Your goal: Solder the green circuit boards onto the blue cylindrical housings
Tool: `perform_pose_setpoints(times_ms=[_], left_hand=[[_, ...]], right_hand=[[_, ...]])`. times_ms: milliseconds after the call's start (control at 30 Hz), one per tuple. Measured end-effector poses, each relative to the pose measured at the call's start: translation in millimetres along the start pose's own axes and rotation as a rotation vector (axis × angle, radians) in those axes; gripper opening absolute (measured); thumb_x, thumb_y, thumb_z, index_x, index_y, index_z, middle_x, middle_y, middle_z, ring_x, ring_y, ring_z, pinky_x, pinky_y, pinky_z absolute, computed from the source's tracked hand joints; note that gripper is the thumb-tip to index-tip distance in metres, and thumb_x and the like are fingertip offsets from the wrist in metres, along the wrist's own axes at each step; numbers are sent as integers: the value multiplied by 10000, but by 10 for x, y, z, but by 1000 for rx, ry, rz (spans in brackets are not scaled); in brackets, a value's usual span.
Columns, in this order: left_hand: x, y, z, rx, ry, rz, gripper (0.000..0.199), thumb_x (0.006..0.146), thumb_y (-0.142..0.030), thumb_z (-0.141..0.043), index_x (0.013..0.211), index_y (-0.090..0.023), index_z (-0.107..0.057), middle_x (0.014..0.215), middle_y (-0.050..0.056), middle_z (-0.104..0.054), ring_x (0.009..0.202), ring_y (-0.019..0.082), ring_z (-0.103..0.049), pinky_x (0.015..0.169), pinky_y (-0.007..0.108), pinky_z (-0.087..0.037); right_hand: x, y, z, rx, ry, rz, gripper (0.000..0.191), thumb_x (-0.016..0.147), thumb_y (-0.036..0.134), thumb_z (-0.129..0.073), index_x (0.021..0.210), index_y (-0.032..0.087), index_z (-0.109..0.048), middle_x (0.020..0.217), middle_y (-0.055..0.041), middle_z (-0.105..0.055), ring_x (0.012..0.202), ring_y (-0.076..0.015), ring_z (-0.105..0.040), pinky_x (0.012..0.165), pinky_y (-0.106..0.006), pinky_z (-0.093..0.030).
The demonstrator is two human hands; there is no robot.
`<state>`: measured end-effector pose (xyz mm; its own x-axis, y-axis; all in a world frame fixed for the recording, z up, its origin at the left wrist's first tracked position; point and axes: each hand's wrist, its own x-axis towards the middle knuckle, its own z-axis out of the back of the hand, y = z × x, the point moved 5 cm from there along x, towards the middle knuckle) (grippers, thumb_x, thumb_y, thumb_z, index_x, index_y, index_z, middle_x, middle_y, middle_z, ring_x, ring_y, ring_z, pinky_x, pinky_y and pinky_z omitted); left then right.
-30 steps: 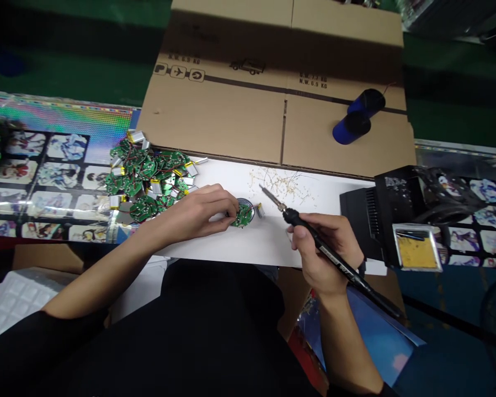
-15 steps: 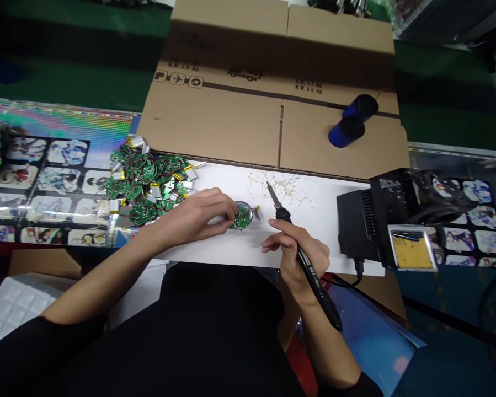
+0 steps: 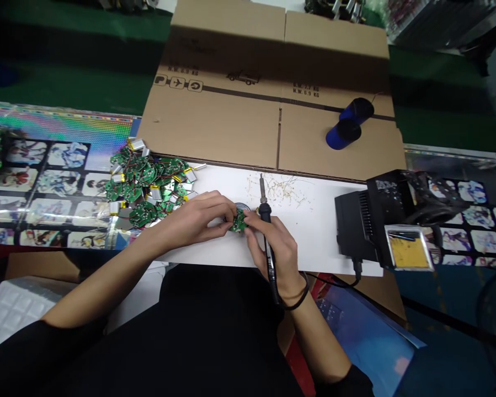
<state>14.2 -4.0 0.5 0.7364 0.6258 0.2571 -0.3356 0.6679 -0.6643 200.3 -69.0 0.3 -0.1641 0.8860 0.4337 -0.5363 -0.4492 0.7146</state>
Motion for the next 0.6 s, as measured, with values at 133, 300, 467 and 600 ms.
perform_pose_setpoints(times_ms=[133, 300, 467, 600], left_hand=[[-22, 10, 4, -26, -31, -6, 103, 1078, -229, -605, 1050, -170, -685, 1067, 70, -759, 975, 205, -659, 906, 343, -523], [-61, 10, 6, -123, -82, 15, 55, 1063, -198, -649, 1041, -178, -696, 1096, 65, -779, 1017, 196, -680, 939, 335, -538], [-113, 4, -79, -145, -224, 39, 49, 1059, -218, -674, 1035, -189, -705, 1084, 66, -778, 1039, 197, -701, 960, 349, -546], [-137, -7, -148, -97, -267, 57, 64, 1067, -238, -666, 1041, -193, -704, 1084, 65, -763, 1039, 199, -690, 956, 356, -537]], right_hand=[[36, 1, -31, -54, 38, 114, 515, 913, 87, -800, 1376, 257, -651, 1296, -120, -808, 1160, -276, -762, 954, -466, -680], [49, -33, -46, -55, 76, 162, 570, 892, 113, -837, 1407, 239, -629, 1304, -142, -800, 1162, -291, -746, 947, -482, -673], [70, -52, -34, -35, 80, 132, 547, 921, 54, -759, 1403, 277, -628, 1278, -96, -804, 1165, -275, -743, 971, -473, -657], [70, -25, -52, -27, 70, 87, 520, 922, 67, -747, 1378, 290, -629, 1229, -74, -800, 1148, -277, -718, 988, -491, -639]])
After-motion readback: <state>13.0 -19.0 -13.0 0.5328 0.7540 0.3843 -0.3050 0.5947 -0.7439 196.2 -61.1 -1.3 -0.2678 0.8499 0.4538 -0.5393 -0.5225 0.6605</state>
